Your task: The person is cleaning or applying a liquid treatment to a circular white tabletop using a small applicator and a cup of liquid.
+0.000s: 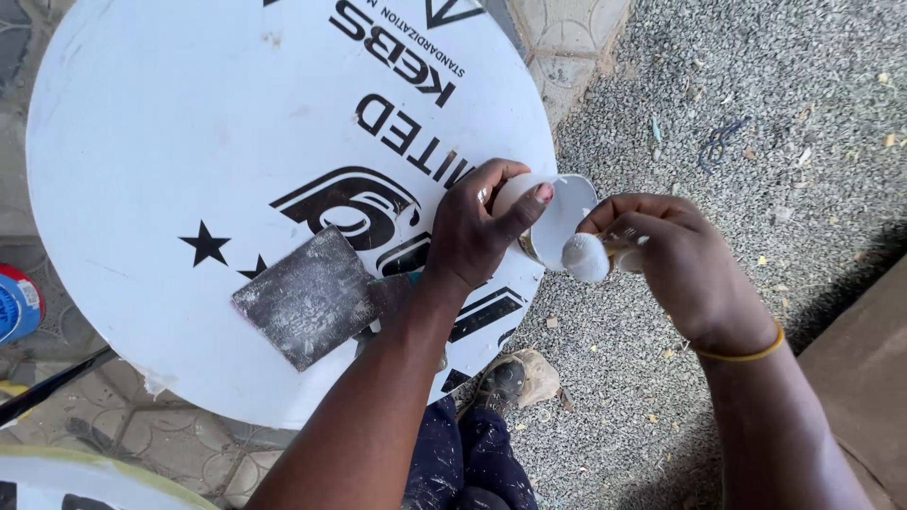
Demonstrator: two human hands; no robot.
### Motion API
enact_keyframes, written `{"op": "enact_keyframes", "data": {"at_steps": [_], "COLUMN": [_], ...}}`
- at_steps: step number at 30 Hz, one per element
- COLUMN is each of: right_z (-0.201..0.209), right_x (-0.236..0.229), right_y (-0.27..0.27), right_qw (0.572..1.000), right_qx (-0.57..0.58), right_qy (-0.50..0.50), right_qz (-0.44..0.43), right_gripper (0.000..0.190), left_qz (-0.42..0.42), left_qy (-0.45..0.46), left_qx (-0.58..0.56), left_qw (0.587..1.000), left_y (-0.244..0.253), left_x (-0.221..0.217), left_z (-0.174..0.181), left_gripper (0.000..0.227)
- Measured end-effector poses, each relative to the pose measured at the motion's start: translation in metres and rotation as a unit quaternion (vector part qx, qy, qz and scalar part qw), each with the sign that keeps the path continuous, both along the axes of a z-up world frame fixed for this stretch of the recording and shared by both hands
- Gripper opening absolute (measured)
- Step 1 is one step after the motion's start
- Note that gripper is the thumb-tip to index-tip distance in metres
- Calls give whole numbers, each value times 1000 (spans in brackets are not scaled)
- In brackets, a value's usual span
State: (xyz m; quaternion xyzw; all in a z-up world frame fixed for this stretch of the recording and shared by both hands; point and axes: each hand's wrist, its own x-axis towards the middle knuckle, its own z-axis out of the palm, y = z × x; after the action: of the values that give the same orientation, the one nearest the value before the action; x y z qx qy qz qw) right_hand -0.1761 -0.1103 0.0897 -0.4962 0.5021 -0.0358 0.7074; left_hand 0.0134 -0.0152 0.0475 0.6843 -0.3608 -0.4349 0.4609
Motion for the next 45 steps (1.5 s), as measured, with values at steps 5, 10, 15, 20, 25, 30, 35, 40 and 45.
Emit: {"op": "enact_keyframes", "data": {"at_steps": [5, 10, 15, 20, 25, 30, 35, 40, 45], "right_z": [27, 8, -13, -72, -97, -97, -130, -129, -127], "right_x": [32, 12, -27, -54, -35, -17, -6, 3, -24], "right_y": [9, 13, 19, 19, 10, 1, 3, -12, 34], "right_qw": [988, 996, 968, 932, 947, 960, 936, 945, 951], "right_qx": [-101, -18, 79, 119, 131, 81, 154, 126, 154], "right_qy": [82, -20, -136, -205, -153, -178, -189, -171, -142], "right_qz": [82, 90, -196, -276, -252, -201, -253, -250, -227], "right_gripper": [25, 24, 40, 42, 36, 20, 18, 17, 13], "left_qz": [-15, -35, 10, 161, 199, 298, 131, 263, 310], "left_qy": [5, 14, 114, 122, 72, 142, -149, 84, 174], "left_qx": [21, 19, 42, 21, -83, -59, -74, -24, -52], "left_qw": [1000, 999, 993, 979, 974, 942, 977, 961, 933], "left_y": [-1, -3, 5, -7, -23, -13, -7, -9, -3], "left_x": [6, 12, 12, 12, 40, 50, 53, 61, 67], "left_z": [3, 3, -15, -27, -53, -80, -73, -80, -89], "left_gripper": [66, 66, 69, 63, 56, 56, 42, 64, 63]}}
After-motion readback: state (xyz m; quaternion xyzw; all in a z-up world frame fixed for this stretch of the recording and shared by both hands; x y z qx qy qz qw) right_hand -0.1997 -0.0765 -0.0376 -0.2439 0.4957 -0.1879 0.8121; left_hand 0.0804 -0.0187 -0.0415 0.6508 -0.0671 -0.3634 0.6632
